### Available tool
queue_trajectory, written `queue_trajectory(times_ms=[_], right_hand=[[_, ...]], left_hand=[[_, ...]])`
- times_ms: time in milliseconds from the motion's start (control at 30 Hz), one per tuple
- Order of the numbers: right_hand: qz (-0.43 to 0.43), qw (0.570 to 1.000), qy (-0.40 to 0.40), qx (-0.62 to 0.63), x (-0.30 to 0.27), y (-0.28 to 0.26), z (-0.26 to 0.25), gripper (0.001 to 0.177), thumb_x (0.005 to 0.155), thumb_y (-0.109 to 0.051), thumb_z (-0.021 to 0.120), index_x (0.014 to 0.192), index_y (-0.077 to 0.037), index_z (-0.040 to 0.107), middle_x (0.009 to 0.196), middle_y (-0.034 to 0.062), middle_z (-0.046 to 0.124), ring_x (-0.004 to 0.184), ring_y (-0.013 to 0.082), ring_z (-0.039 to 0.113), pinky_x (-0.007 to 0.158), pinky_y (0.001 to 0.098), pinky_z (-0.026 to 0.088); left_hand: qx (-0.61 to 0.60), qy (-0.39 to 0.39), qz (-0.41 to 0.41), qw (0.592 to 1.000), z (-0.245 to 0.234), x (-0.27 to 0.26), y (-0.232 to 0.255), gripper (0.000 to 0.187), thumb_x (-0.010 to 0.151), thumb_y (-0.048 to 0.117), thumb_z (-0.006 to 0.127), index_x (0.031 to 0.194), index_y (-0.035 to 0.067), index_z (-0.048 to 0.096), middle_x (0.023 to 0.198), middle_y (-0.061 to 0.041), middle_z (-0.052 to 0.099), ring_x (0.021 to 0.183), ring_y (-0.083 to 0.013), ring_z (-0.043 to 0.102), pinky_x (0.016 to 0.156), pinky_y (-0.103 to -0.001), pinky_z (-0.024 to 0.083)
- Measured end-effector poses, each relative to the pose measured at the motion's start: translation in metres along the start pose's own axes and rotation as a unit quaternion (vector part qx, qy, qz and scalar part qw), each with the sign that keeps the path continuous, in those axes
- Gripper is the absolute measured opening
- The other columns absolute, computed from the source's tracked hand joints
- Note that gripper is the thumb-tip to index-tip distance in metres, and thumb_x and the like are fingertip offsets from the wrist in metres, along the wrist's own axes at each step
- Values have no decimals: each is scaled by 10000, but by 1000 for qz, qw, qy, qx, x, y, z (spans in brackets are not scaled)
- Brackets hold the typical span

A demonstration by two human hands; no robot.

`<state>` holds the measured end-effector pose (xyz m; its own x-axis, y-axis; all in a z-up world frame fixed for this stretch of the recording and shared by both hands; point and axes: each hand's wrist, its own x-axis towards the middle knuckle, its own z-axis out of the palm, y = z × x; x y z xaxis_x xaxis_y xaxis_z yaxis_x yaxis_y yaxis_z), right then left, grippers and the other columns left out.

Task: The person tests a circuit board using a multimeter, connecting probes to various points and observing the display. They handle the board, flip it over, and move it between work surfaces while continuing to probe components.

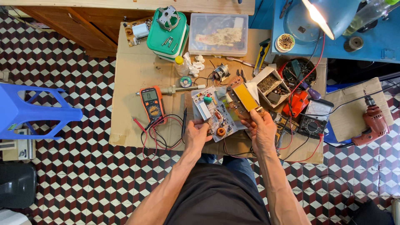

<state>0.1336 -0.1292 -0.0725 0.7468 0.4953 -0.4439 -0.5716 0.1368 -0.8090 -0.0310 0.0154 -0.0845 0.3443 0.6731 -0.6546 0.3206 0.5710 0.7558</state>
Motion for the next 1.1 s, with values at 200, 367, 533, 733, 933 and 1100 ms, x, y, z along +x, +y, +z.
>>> queue_trajectory(times_ms=[200,367,533,733,933,1100], right_hand=[[61,993,-20,-100,-3,-7,4,398,975,-231,710,1242,37,590,1026,146,706,844,167,696,688,263,527],[17,911,33,-411,15,-25,4,595,896,-336,747,1360,-21,546,980,124,667,792,196,668,621,321,537],[-86,719,-2,-689,23,-37,8,634,916,-452,679,1457,-160,522,960,217,732,889,399,699,763,494,539],[-50,659,-32,-750,21,-49,11,641,949,-498,621,1481,-168,483,976,276,732,948,484,692,805,553,533],[-55,760,15,-647,-12,-59,13,651,949,-382,661,1525,-136,483,926,188,733,843,337,702,755,449,538],[-23,820,74,-567,-58,-52,-7,646,982,-305,684,1558,-82,495,935,116,724,758,162,640,685,319,513]], left_hand=[[-103,4,-48,993,23,-4,-26,468,865,121,708,1244,-23,474,1100,-134,652,959,-191,698,786,-374,669],[-194,8,-60,979,45,0,-51,447,849,93,722,1210,-40,495,1057,-128,668,892,-203,691,807,-383,672],[-240,13,-93,966,64,-2,-58,383,838,90,780,1120,-59,567,1002,-154,713,840,-224,730,782,-361,655],[-114,-110,-66,985,27,-7,-51,387,929,279,753,1053,-71,644,942,-170,756,787,-221,759,696,-312,630],[23,56,7,998,-97,18,-61,608,984,555,554,976,-15,764,855,-124,791,705,-160,750,626,-265,598],[326,118,238,907,-143,69,-88,359,919,383,646,1022,58,759,959,-155,779,912,-320,755,758,-433,573]])
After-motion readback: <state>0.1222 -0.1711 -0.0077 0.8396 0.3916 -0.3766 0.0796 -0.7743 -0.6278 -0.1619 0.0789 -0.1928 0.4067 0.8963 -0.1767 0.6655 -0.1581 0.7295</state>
